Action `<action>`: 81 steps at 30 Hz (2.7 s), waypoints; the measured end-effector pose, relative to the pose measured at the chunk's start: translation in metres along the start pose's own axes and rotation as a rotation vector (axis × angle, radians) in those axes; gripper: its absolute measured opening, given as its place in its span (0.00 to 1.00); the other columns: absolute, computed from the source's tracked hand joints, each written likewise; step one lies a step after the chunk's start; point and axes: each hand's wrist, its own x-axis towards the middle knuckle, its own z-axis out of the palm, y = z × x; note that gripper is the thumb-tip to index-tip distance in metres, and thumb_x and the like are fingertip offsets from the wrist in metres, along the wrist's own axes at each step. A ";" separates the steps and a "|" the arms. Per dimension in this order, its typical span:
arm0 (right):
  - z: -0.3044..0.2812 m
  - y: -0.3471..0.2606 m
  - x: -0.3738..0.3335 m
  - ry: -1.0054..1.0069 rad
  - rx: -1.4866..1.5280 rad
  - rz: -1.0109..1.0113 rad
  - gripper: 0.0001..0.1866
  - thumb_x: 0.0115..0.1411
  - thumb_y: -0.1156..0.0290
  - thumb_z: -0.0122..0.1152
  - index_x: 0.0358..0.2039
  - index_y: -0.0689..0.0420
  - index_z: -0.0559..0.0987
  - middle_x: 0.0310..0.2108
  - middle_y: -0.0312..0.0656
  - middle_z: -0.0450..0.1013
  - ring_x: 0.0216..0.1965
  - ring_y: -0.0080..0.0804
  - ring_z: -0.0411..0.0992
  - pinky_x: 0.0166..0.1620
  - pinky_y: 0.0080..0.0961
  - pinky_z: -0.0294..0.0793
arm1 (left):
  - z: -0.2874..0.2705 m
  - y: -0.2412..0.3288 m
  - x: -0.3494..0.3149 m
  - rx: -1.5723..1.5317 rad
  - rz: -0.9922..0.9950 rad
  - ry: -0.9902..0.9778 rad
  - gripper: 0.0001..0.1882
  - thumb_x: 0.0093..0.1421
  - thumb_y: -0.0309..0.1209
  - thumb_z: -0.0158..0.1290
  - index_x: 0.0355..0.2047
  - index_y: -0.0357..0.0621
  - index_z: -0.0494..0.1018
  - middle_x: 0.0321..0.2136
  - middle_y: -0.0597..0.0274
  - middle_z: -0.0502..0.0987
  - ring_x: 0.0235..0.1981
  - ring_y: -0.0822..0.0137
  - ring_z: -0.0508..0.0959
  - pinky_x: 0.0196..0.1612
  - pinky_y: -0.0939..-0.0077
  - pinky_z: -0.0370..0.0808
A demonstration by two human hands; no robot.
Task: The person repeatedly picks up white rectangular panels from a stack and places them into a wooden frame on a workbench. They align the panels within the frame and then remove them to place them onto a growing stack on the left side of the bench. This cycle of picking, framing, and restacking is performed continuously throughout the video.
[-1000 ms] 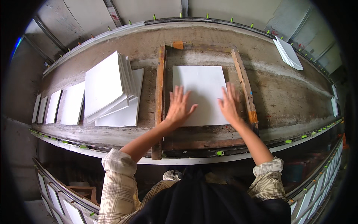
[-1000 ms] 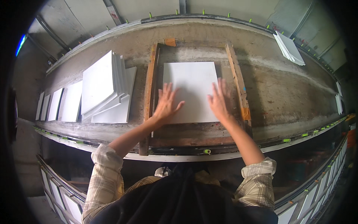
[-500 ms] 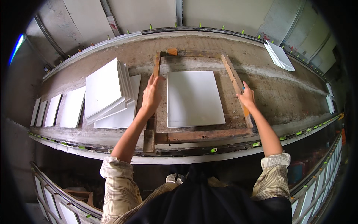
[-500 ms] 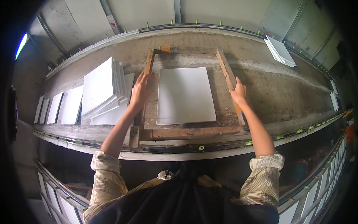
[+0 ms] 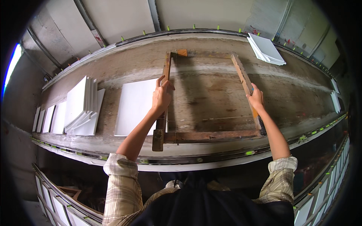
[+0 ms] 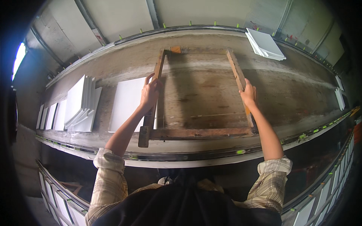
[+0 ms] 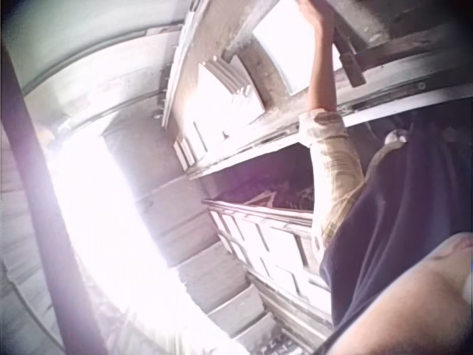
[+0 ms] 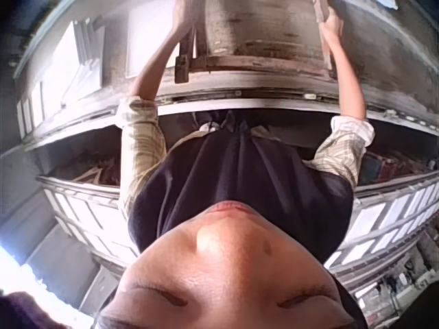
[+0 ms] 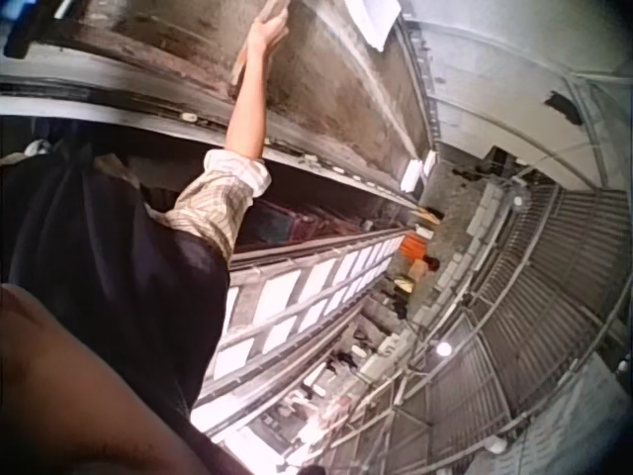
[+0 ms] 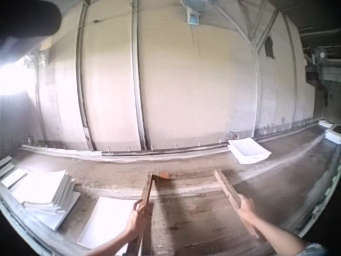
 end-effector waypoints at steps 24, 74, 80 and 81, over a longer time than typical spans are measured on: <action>-0.044 0.105 -0.039 -0.267 -0.045 -0.153 0.43 0.53 0.74 0.57 0.64 0.58 0.42 0.60 0.54 0.52 0.59 0.49 0.53 0.60 0.35 0.53 | 0.078 0.029 -0.090 -0.507 -0.017 0.064 0.27 0.54 0.19 0.49 0.55 0.44 0.60 0.50 0.57 0.67 0.52 0.70 0.65 0.54 0.74 0.64; 0.261 -0.611 -0.184 -1.029 0.965 -0.501 0.36 0.55 0.69 0.54 0.61 0.59 0.49 0.62 0.62 0.43 0.64 0.44 0.45 0.62 0.34 0.48 | -0.353 -0.323 -0.148 -0.086 -0.621 0.801 0.29 0.48 0.33 0.54 0.53 0.52 0.64 0.45 0.56 0.65 0.48 0.62 0.64 0.51 0.70 0.62; 0.239 -0.589 -0.166 -1.047 1.147 -0.120 0.41 0.53 0.62 0.57 0.61 0.59 0.46 0.59 0.60 0.49 0.62 0.41 0.49 0.62 0.38 0.47 | -0.332 -0.276 -0.131 -0.624 -0.142 0.775 0.35 0.46 0.24 0.44 0.58 0.45 0.56 0.55 0.56 0.56 0.51 0.65 0.62 0.45 0.74 0.68; 0.229 -0.584 -0.160 -0.989 1.129 -0.179 0.44 0.52 0.58 0.59 0.62 0.58 0.45 0.57 0.57 0.54 0.60 0.39 0.54 0.61 0.39 0.50 | -0.325 -0.265 -0.130 -0.923 -0.178 0.725 0.36 0.45 0.21 0.41 0.59 0.44 0.55 0.59 0.59 0.53 0.52 0.68 0.61 0.41 0.80 0.68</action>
